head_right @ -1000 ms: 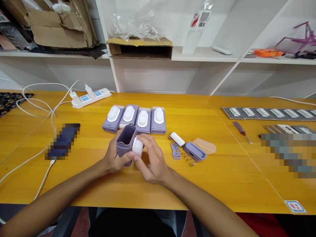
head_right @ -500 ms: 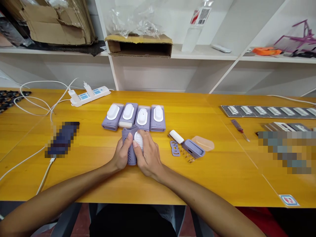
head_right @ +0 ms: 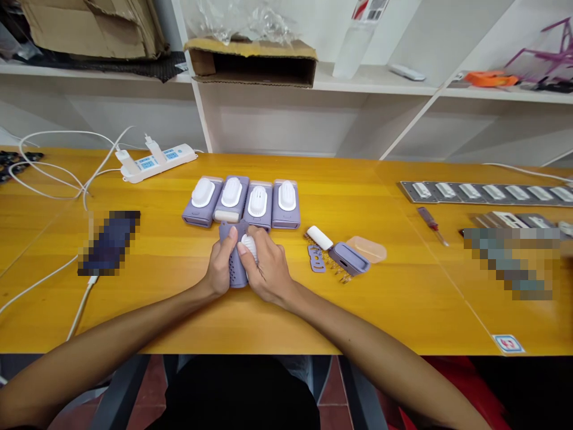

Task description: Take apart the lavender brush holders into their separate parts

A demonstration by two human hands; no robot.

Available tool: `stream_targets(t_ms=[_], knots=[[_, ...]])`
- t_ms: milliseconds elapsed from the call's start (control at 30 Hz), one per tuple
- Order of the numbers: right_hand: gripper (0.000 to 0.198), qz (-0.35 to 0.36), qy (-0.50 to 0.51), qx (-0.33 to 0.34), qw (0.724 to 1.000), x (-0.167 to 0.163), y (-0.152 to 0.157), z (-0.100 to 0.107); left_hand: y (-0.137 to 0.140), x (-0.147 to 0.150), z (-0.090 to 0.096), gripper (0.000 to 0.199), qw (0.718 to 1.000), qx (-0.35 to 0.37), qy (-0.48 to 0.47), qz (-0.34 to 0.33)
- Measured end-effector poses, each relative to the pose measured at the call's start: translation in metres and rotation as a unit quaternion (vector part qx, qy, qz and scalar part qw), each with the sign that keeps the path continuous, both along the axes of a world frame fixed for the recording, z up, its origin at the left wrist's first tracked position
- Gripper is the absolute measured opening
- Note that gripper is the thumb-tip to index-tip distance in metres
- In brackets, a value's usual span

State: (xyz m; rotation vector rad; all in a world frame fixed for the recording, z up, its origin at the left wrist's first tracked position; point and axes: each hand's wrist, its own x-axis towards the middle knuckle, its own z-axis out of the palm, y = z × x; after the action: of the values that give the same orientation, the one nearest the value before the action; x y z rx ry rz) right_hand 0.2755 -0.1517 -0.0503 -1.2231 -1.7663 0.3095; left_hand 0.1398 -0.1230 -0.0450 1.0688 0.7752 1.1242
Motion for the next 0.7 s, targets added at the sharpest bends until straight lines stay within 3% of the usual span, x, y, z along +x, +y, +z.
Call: stream_targets(t_ms=[300,567,700], knots=[[0.031,0.009,0.01,-0.069,0.998,0.008,-0.003,0.006,0.006,0.0,0.001,0.06,1.0,-0.019,-0.001,-0.004],[0.033,-0.023,-0.005,-0.063,0.998,0.005,-0.012,0.0,0.006,-0.003,-0.007,0.058,0.999,0.012,0.033,-0.006],[0.04,-0.013,0.031,-0.104,0.994,0.008,-0.009,-0.003,0.006,-0.005,-0.008,0.056,0.998,0.025,0.052,-0.002]])
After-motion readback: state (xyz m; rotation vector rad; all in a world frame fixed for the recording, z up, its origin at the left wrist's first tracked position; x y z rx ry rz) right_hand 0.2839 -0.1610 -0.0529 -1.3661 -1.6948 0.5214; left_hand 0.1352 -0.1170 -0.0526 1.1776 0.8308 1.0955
